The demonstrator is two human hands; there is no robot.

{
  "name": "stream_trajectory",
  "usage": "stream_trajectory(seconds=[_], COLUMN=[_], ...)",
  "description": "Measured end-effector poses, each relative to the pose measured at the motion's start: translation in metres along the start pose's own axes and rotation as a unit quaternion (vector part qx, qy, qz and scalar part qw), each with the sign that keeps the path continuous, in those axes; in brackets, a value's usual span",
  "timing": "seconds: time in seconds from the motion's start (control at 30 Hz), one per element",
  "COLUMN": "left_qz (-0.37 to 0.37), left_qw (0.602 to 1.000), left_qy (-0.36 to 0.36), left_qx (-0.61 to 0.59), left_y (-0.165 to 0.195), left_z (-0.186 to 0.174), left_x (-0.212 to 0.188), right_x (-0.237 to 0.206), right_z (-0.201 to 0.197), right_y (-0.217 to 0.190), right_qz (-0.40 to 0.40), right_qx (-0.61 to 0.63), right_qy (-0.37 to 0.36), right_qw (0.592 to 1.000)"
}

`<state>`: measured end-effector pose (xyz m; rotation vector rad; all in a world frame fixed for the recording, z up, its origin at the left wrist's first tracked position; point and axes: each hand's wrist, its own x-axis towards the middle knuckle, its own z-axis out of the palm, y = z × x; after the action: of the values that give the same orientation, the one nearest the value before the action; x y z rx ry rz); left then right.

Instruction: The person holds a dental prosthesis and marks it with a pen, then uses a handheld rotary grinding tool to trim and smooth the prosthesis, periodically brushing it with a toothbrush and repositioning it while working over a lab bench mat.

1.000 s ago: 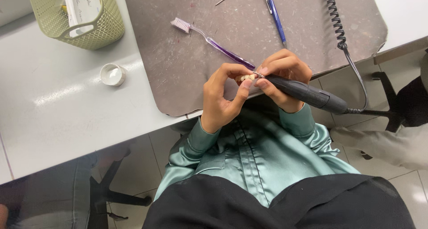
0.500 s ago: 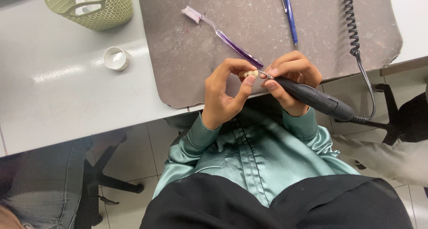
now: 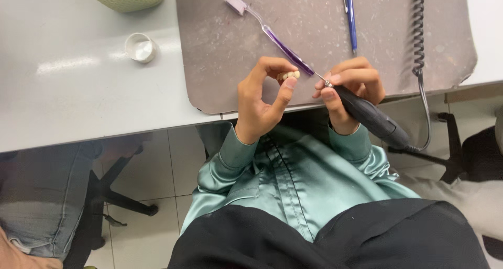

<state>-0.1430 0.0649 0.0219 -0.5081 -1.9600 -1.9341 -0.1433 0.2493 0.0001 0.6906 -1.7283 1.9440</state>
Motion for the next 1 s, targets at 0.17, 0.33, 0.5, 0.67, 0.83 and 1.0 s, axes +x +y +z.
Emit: stream_trajectory(seconds=[0.17,0.33,0.5,0.67,0.83,1.0], left_qz=[-0.003,-0.012,-0.02,-0.009,-0.016,-0.011], left_qw=[1.0,1.0,1.0,1.0,0.999,0.998], left_qy=[-0.004,-0.019,-0.016,-0.02,-0.027,-0.044], left_qx=[0.014,0.011,0.012,0.02,0.025,0.047], left_y=[0.009,0.004,0.0,0.009,0.012,0.011], left_z=[-0.001,0.001,0.0,-0.004,-0.007,-0.009], left_x=[0.013,0.008,0.002,0.008,0.011,0.01], right_x=[0.017,0.011,0.004,0.007,0.009,0.005], right_z=[0.002,-0.006,-0.005,0.002,0.006,0.005], right_y=[0.002,-0.002,0.001,-0.006,-0.004,-0.002], right_qz=[0.0,0.02,0.005,0.015,0.017,0.008], right_qx=[0.03,0.035,0.003,0.011,0.014,0.004], right_qy=[0.001,-0.009,-0.008,0.017,0.034,0.027], right_qw=[1.0,0.999,1.0,1.0,0.999,1.0])
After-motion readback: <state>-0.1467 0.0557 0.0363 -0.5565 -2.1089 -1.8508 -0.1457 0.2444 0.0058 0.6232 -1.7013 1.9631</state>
